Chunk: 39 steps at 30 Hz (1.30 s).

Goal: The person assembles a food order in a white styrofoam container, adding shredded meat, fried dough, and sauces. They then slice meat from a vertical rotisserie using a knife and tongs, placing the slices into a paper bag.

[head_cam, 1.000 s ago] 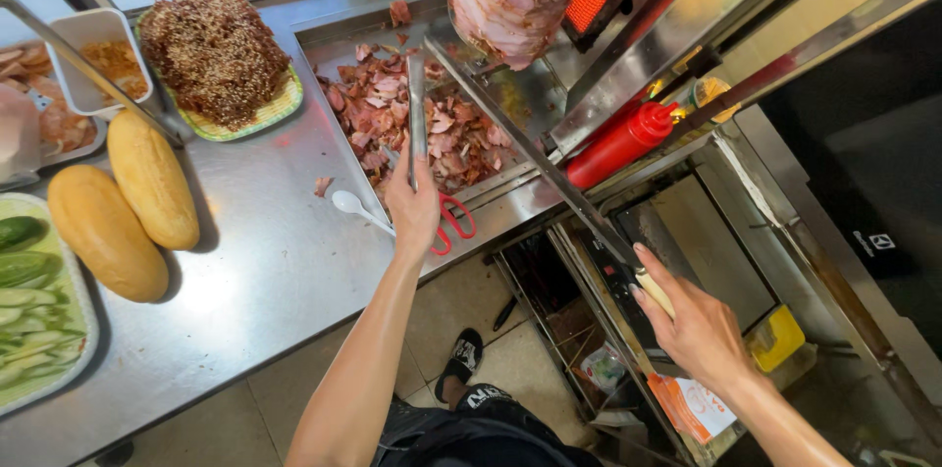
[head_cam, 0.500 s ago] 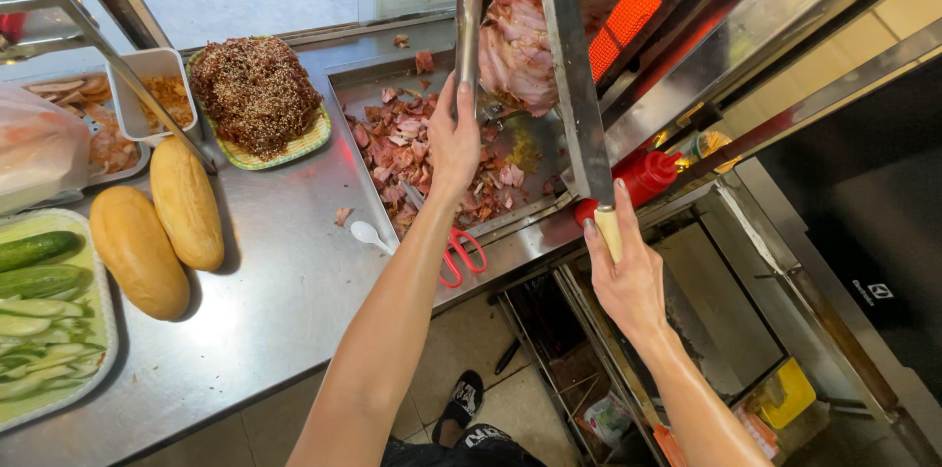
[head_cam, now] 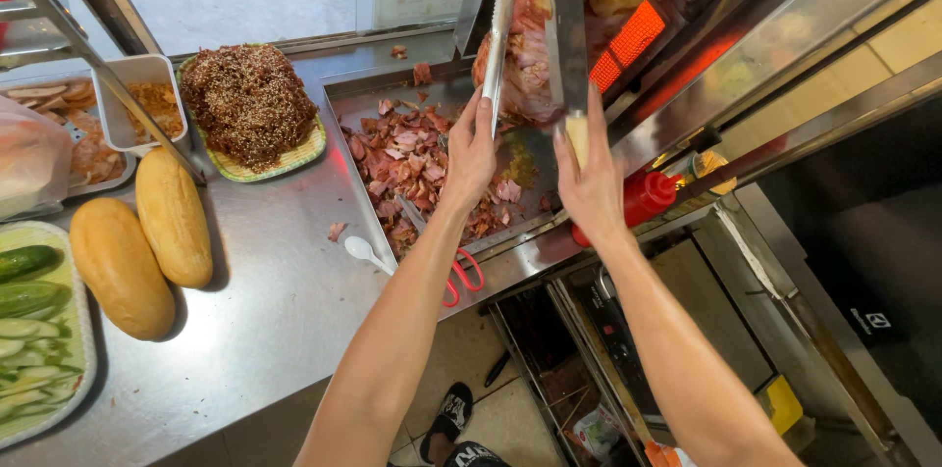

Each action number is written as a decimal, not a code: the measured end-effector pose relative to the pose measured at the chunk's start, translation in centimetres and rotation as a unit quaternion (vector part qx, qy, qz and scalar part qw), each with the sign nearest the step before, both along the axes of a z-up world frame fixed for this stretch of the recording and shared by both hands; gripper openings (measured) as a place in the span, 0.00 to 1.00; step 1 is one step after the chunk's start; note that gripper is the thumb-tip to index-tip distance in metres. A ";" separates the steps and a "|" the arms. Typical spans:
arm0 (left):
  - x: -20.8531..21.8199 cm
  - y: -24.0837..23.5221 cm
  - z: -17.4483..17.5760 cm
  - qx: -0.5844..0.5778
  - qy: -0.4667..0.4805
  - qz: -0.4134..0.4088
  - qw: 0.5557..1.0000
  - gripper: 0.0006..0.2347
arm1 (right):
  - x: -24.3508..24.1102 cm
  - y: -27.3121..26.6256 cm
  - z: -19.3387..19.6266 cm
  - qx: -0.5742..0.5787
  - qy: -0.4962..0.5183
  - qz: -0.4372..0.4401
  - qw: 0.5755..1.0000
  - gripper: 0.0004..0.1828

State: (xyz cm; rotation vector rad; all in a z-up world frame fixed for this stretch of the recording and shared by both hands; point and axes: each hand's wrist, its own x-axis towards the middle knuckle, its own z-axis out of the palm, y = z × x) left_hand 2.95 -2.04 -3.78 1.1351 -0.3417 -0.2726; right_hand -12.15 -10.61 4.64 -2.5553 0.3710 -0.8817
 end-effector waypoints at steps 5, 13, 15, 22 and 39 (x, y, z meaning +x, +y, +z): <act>1.3 0.2 -0.5 -0.028 0.011 -0.047 0.998 0.24 | -7.4 1.6 -4.7 0.046 0.060 -0.027 0.997 0.39; 0.3 0.8 -1.0 -0.016 0.037 -0.036 0.999 0.24 | 3.7 -0.8 -1.1 0.029 0.081 -0.032 0.996 0.38; 0.8 1.4 -1.3 -0.083 0.106 -0.066 0.989 0.24 | -2.4 1.8 -3.3 0.071 0.113 -0.067 0.989 0.39; -0.5 1.2 -3.3 -0.015 0.064 -0.044 0.997 0.24 | 1.3 0.8 -3.5 0.030 0.104 -0.067 0.992 0.37; -1.4 2.1 -6.8 -0.032 0.132 -0.023 0.991 0.25 | -2.3 3.5 -6.8 0.191 0.244 -0.150 0.939 0.40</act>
